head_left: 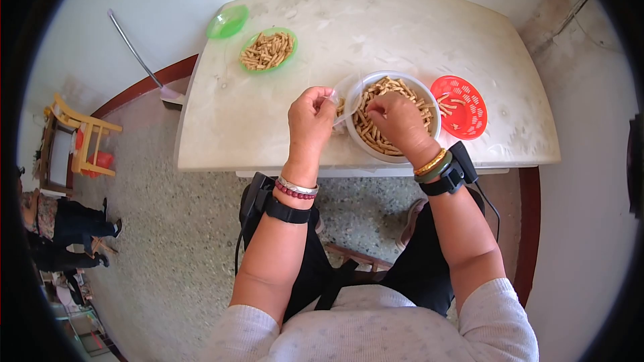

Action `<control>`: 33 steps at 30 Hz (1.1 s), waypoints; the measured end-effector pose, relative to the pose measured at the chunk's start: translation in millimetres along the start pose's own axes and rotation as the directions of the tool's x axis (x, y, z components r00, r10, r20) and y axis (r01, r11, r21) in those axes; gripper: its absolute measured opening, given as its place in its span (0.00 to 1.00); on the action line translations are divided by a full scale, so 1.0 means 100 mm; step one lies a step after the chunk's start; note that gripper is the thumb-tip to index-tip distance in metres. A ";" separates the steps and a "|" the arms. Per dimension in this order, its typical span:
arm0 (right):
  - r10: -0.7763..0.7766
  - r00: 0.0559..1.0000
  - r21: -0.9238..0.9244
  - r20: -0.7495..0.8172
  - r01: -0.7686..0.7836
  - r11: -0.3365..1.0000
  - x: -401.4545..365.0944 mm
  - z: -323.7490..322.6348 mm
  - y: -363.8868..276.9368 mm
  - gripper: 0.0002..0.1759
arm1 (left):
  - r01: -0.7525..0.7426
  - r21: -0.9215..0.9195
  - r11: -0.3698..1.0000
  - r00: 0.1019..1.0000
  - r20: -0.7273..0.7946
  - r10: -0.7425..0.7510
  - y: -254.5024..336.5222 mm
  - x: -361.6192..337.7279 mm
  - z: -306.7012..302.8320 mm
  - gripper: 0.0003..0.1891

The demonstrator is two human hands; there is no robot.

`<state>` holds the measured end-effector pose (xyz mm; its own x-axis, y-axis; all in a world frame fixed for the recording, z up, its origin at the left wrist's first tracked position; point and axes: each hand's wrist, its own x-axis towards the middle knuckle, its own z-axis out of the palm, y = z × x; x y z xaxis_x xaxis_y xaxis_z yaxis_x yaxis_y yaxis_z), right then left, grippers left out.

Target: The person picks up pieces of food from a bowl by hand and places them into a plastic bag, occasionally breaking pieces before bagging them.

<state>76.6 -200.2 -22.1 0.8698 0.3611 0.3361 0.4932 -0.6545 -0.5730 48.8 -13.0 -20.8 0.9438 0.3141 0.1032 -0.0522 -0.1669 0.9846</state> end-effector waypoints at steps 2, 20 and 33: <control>-0.001 0.999 -0.087 0.051 0.005 0.996 -0.02 0.11 -0.03 0.09 | -0.011 0.073 0.997 1.000 0.020 0.009 0.02 -0.01 -0.02 0.09; 0.140 0.980 0.107 -0.144 -0.125 0.986 0.06 0.02 -0.02 0.03 | -0.051 0.173 0.984 0.998 0.031 0.046 0.12 -0.10 -0.09 0.07; 0.222 0.968 0.467 -0.117 -0.143 0.872 0.17 -0.07 0.02 0.06 | -0.046 0.114 0.992 0.996 0.075 0.037 0.12 -0.06 -0.05 0.07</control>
<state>92.2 -199.7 -12.6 0.9499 0.1269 0.2855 0.3115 -0.3123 -0.8975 40.6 -12.4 -8.8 0.9629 0.2368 0.1292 -0.0578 -0.2867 0.9563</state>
